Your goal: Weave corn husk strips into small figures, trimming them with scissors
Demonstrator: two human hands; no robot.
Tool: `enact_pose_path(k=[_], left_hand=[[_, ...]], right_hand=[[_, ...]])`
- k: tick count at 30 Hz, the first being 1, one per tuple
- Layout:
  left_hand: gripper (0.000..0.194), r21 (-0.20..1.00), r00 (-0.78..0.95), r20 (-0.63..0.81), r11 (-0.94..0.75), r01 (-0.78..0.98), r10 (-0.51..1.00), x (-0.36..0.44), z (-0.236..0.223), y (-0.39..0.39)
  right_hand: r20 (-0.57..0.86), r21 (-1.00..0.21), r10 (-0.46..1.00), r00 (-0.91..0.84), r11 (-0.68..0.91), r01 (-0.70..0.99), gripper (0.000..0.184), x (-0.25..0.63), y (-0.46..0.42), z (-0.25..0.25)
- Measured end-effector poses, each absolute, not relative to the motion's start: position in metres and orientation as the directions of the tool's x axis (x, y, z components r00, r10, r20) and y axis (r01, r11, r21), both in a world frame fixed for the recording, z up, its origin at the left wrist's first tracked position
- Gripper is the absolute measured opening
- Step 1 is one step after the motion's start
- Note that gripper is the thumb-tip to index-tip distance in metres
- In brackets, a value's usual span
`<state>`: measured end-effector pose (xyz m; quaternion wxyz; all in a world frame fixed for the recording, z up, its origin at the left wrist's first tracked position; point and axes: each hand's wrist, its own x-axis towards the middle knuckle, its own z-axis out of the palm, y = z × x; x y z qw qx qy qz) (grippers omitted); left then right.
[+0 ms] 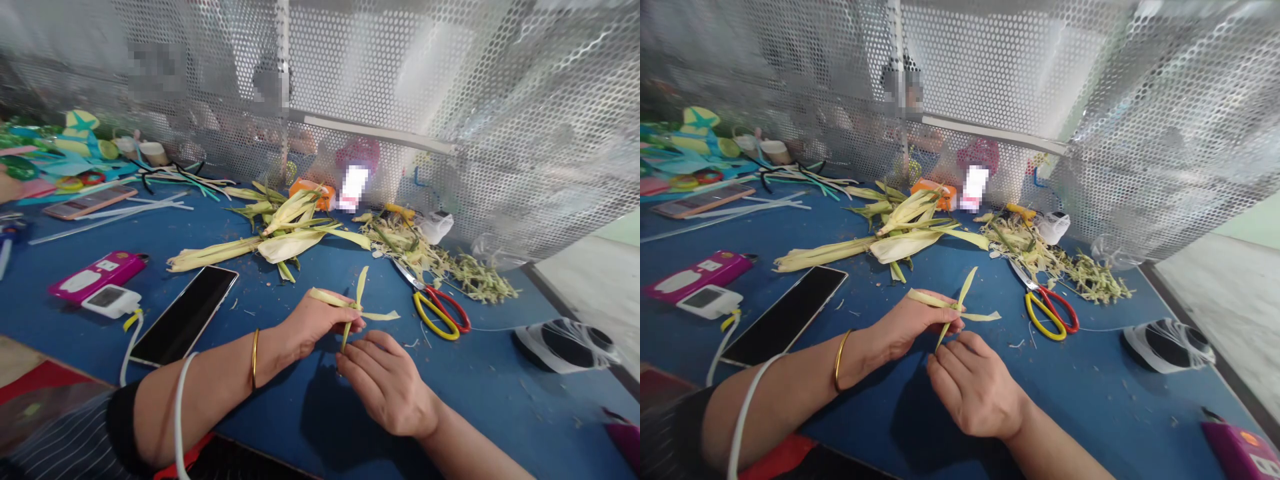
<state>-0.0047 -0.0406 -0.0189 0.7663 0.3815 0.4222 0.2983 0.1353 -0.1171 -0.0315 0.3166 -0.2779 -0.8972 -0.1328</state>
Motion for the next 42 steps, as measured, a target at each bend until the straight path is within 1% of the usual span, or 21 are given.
enact_pose_path(k=[2,4,5,7,9,10,12,14,17,19,22,24,26,27,29,30,32,35,37,39,42], left_hand=[[0.011,0.841,0.471,-0.416,0.526,-0.126,0.778,-0.006,-0.018,-0.039],[0.012,0.851,0.479,-0.408,0.514,-0.11,0.777,-0.008,-0.016,-0.037],[0.013,0.856,0.486,-0.403,0.508,-0.1,0.775,-0.009,-0.014,-0.036],[0.016,0.862,0.505,-0.399,0.501,-0.079,0.766,-0.01,-0.011,-0.034],[0.022,0.861,0.521,-0.402,0.504,-0.065,0.753,-0.012,-0.01,-0.033],[0.026,0.857,0.528,-0.408,0.512,-0.059,0.745,-0.013,-0.01,-0.032],[0.034,0.849,0.538,-0.42,0.526,-0.052,0.731,-0.013,-0.012,-0.032],[0.034,0.851,0.555,-0.412,0.523,-0.048,0.723,-0.012,-0.014,-0.032],[0.029,0.883,0.574,-0.377,0.468,-0.013,0.727,-0.009,-0.017,-0.034],[0.027,0.899,0.55,-0.377,0.438,0.023,0.745,-0.007,-0.017,-0.035],[0.025,0.907,0.502,-0.387,0.417,0.055,0.773,-0.006,-0.015,-0.035],[0.025,0.912,0.503,-0.375,0.406,0.05,0.779,-0.006,-0.015,-0.034],[0.026,0.92,0.515,-0.356,0.39,0.047,0.779,-0.007,-0.017,-0.031],[0.027,0.923,0.518,-0.351,0.382,0.05,0.78,-0.008,-0.018,-0.03],[0.03,0.921,0.526,-0.359,0.384,0.066,0.771,-0.01,-0.021,-0.028],[0.031,0.915,0.536,-0.37,0.396,0.07,0.759,-0.01,-0.021,-0.027],[0.035,0.898,0.571,-0.394,0.435,0.072,0.72,-0.012,-0.02,-0.026],[0.046,0.873,0.62,-0.422,0.482,0.08,0.661,-0.013,-0.018,-0.028],[0.053,0.867,0.64,-0.425,0.491,0.085,0.641,-0.012,-0.018,-0.031],[0.053,0.871,0.651,-0.425,0.48,0.105,0.629,-0.01,-0.019,-0.034],[0.045,0.896,0.65,-0.411,0.414,0.16,0.639,-0.006,-0.023,-0.038]], right_hand=[[0.644,0.021,0.441,-0.625,0.806,0.591,0.022,0.136,-0.117,-0.033],[0.666,-0.026,0.489,-0.563,0.77,0.638,0.02,0.14,-0.115,-0.033],[0.686,-0.051,0.531,-0.498,0.717,0.695,0.022,0.143,-0.113,-0.033],[0.703,-0.108,0.637,-0.316,0.535,0.838,0.028,0.15,-0.109,-0.033],[0.652,-0.174,0.738,-0.174,0.369,0.913,0.024,0.157,-0.104,-0.034],[0.607,-0.207,0.78,-0.154,0.342,0.917,0.02,0.16,-0.101,-0.035],[0.522,-0.267,0.834,-0.18,0.36,0.894,0.016,0.162,-0.098,-0.036],[0.489,-0.3,0.847,-0.21,0.389,0.871,0.021,0.161,-0.097,-0.038],[0.493,-0.316,0.837,-0.236,0.425,0.848,0.028,0.157,-0.098,-0.039],[0.495,-0.342,0.834,-0.245,0.445,0.828,0.03,0.156,-0.099,-0.037],[0.48,-0.423,0.847,-0.227,0.451,0.786,0.031,0.157,-0.101,-0.031],[0.464,-0.515,0.867,-0.183,0.433,0.74,0.03,0.158,-0.102,-0.027],[0.417,-0.629,0.9,-0.128,0.388,0.674,0.032,0.16,-0.102,-0.024],[0.367,-0.695,0.925,-0.102,0.345,0.631,0.033,0.161,-0.102,-0.023],[0.204,-0.823,0.975,-0.085,0.218,0.525,0.04,0.163,-0.099,-0.023],[0.115,-0.875,0.989,-0.09,0.144,0.462,0.045,0.164,-0.098,-0.023],[-0.018,-0.95,0.997,-0.079,0.008,0.312,0.051,0.165,-0.094,-0.025],[-0.151,-0.988,0.987,0.05,-0.152,0.022,0.047,0.161,-0.09,-0.03],[-0.214,-0.971,0.966,0.143,-0.195,-0.137,0.043,0.157,-0.089,-0.032],[-0.22,-0.961,0.957,0.187,-0.179,-0.211,0.041,0.154,-0.089,-0.034],[-0.192,-0.967,0.964,0.186,-0.154,-0.201,0.038,0.151,-0.089,-0.036]])
